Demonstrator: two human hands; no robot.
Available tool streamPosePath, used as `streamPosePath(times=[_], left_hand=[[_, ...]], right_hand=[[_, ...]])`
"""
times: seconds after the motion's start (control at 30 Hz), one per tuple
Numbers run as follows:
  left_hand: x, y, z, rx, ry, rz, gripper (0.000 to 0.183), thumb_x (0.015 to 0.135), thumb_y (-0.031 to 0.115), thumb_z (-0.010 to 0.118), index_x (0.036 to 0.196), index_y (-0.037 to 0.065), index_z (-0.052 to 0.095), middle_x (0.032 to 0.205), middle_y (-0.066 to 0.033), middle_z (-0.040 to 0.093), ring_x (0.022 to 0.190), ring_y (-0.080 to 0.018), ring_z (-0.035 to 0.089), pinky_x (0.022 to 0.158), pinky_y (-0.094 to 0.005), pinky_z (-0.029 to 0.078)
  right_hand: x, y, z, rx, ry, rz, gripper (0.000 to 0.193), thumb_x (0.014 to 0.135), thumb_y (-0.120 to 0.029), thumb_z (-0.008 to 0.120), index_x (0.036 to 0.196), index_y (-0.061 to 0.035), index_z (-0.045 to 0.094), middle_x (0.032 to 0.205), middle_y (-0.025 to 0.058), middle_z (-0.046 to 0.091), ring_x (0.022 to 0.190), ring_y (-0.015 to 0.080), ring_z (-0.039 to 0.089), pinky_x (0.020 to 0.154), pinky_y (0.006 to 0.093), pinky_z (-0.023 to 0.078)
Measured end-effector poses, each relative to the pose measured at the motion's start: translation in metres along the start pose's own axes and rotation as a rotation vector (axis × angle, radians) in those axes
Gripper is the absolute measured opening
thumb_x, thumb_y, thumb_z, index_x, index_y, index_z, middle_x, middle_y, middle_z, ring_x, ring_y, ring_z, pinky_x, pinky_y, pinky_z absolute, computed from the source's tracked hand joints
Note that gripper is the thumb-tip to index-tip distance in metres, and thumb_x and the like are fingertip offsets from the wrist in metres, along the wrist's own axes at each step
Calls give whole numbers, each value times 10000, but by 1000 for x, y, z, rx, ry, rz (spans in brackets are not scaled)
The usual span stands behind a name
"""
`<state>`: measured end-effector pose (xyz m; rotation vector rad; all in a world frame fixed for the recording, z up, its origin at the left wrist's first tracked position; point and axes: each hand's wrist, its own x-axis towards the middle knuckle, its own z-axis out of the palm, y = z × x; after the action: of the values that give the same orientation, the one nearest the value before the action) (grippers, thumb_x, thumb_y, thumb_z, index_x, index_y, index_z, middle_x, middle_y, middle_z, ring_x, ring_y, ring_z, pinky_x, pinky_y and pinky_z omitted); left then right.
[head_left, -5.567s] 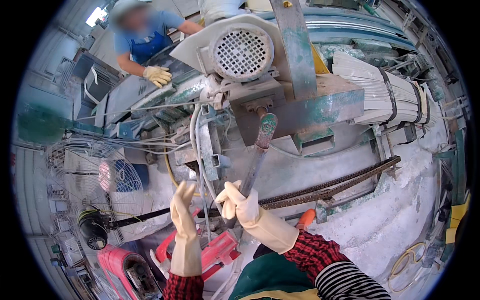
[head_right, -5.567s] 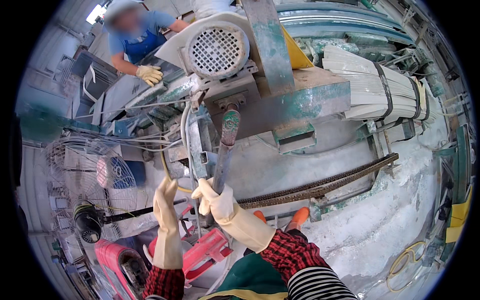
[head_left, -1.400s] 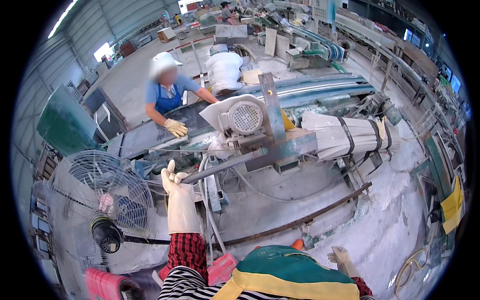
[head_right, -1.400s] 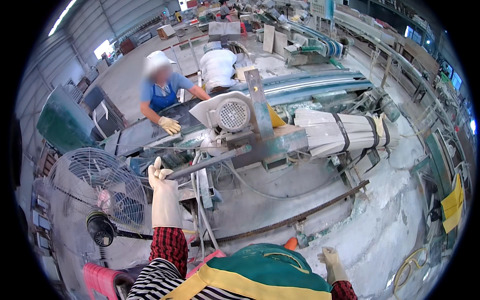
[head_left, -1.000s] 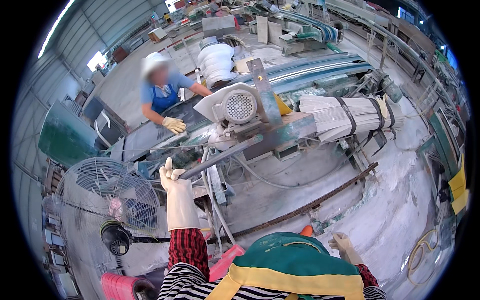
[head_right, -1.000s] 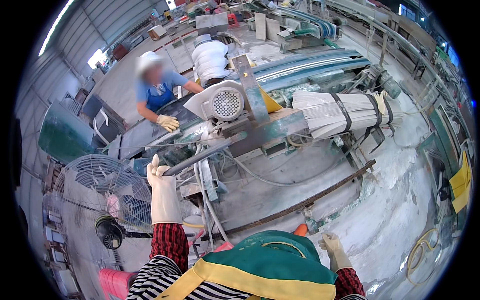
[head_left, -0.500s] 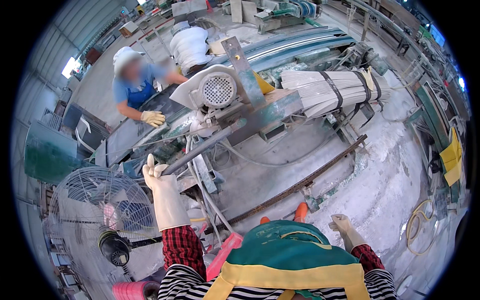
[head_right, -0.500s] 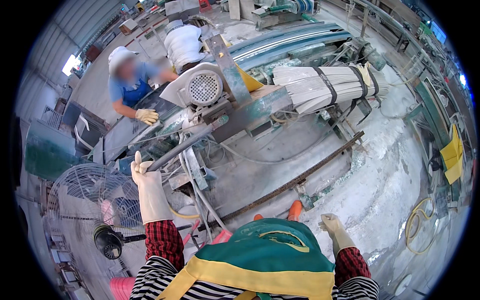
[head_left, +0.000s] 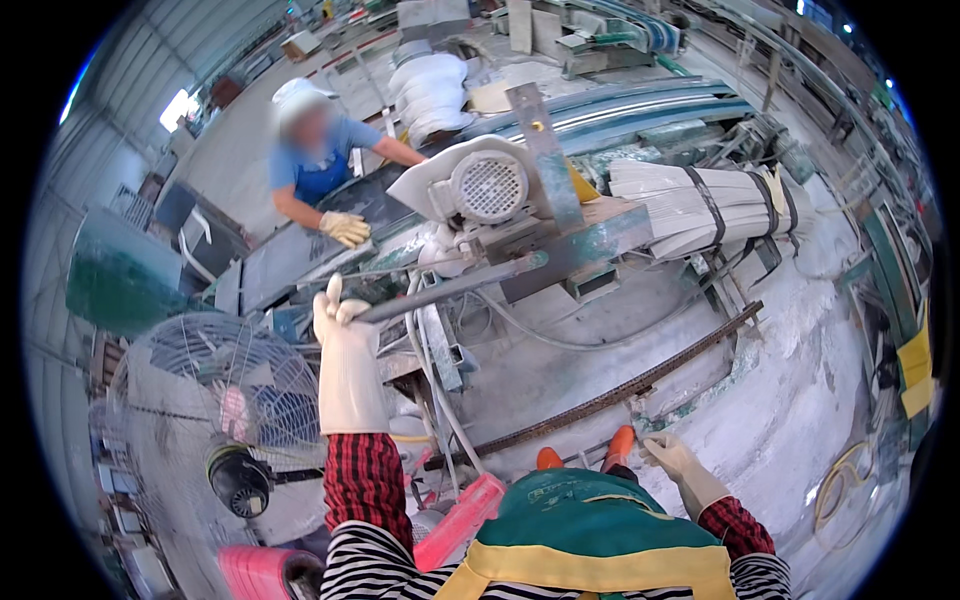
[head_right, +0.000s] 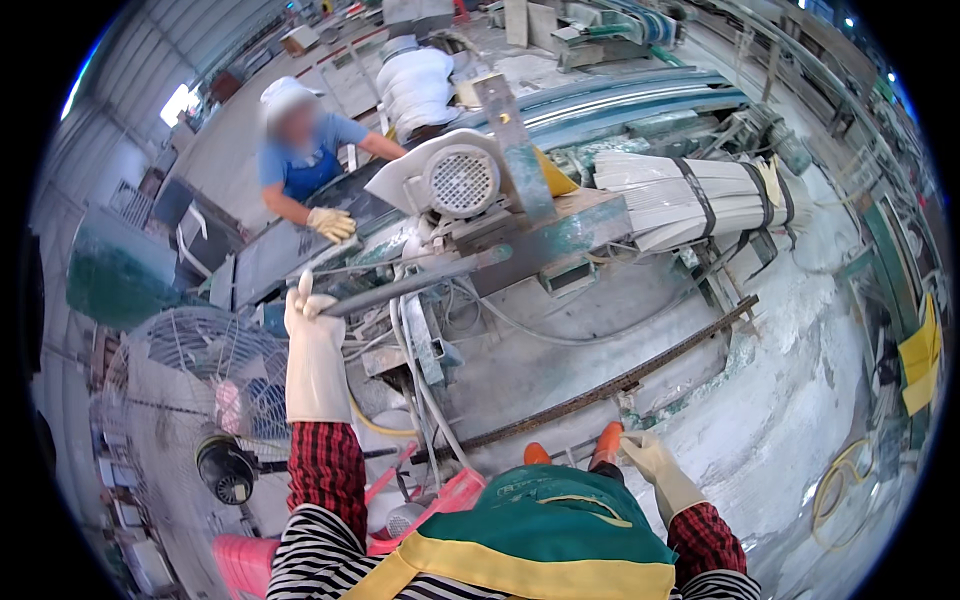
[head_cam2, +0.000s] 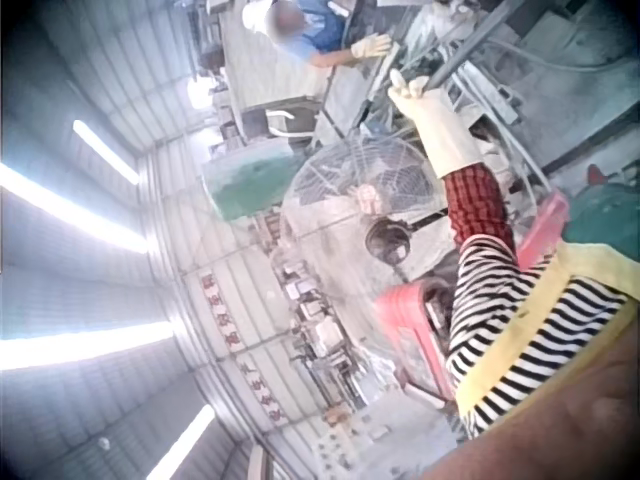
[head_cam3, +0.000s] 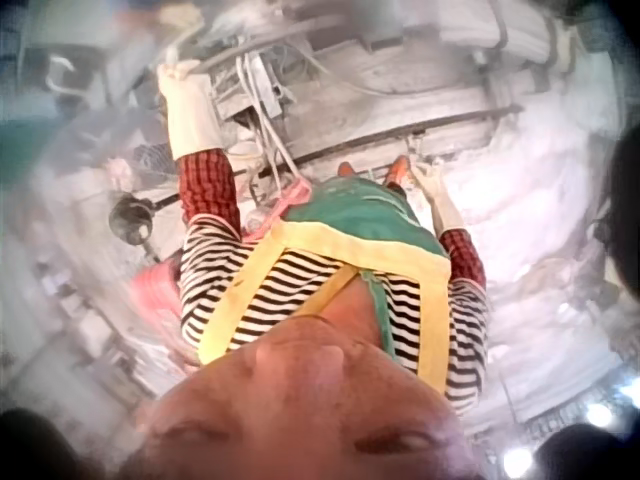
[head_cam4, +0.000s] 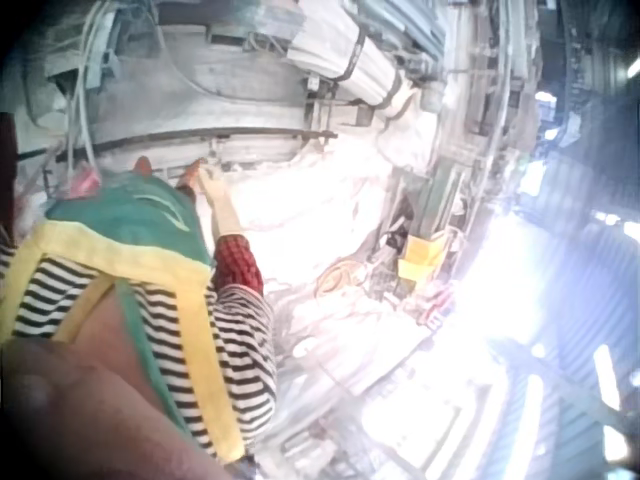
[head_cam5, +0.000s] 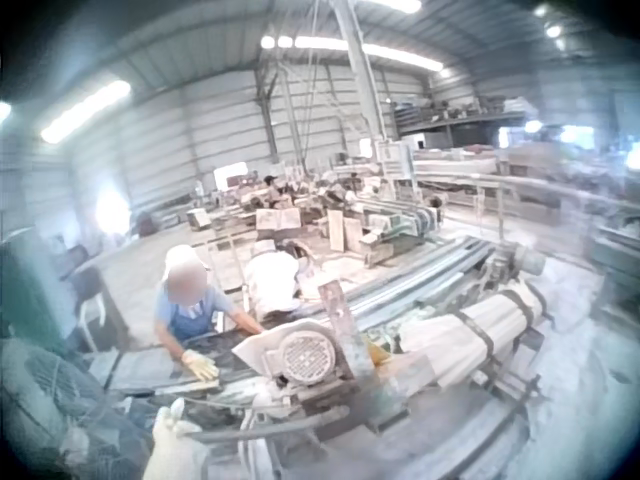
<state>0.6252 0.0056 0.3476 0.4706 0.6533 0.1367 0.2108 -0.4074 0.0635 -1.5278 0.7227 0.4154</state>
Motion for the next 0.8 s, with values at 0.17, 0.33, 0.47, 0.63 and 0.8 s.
streamPosePath(times=[0.17, 0.33, 0.47, 0.63, 0.8], left_hand=[[22, 8, -23, -62, -122, 47, 224, 1001, 196, 509, 932, 32, 646, 581, 46, 532, 357, -61, 317, 358, -179, 363], [97, 87, -133, -363, -135, -57, 316, 1002, 255, 484, 883, 29, 671, 603, 55, 596, 335, -60, 306, 310, -167, 327], [77, 73, -142, 15, 128, 176, 342, 1016, 314, 518, 971, 21, 688, 541, 86, 470, 367, -47, 305, 340, -178, 292], [58, 6, -171, 839, -53, 141, 494, 1002, 433, 565, 1068, -35, 707, 524, 58, 372, 388, -74, 311, 405, -258, 383], [16, -79, -191, 1180, -191, 53, 368, 973, 368, 576, 961, 42, 746, 530, 41, 396, 403, -86, 358, 386, -249, 376]], right_hand=[[-27, 18, -21, 52, 141, 212, 433, 956, -291, 646, 1264, 12, 610, 934, 162, 718, 725, 194, 673, 660, 302, 555], [-54, 47, -20, 173, 271, 181, 402, 964, -277, 636, 1259, -5, 613, 887, 164, 719, 658, 195, 664, 598, 313, 546], [-80, 109, 2, 290, 320, 325, 409, 959, -289, 645, 1251, -4, 614, 887, 173, 723, 645, 202, 670, 578, 318, 552], [-91, 139, 20, 156, 222, 387, 436, 940, -323, 663, 1230, 0, 624, 879, 182, 732, 633, 215, 681, 560, 327, 559], [-76, 100, 8, -331, 48, 80, 555, 956, -507, 585, 1090, 14, 721, 871, 104, 719, 828, 160, 665, 768, 358, 514]])
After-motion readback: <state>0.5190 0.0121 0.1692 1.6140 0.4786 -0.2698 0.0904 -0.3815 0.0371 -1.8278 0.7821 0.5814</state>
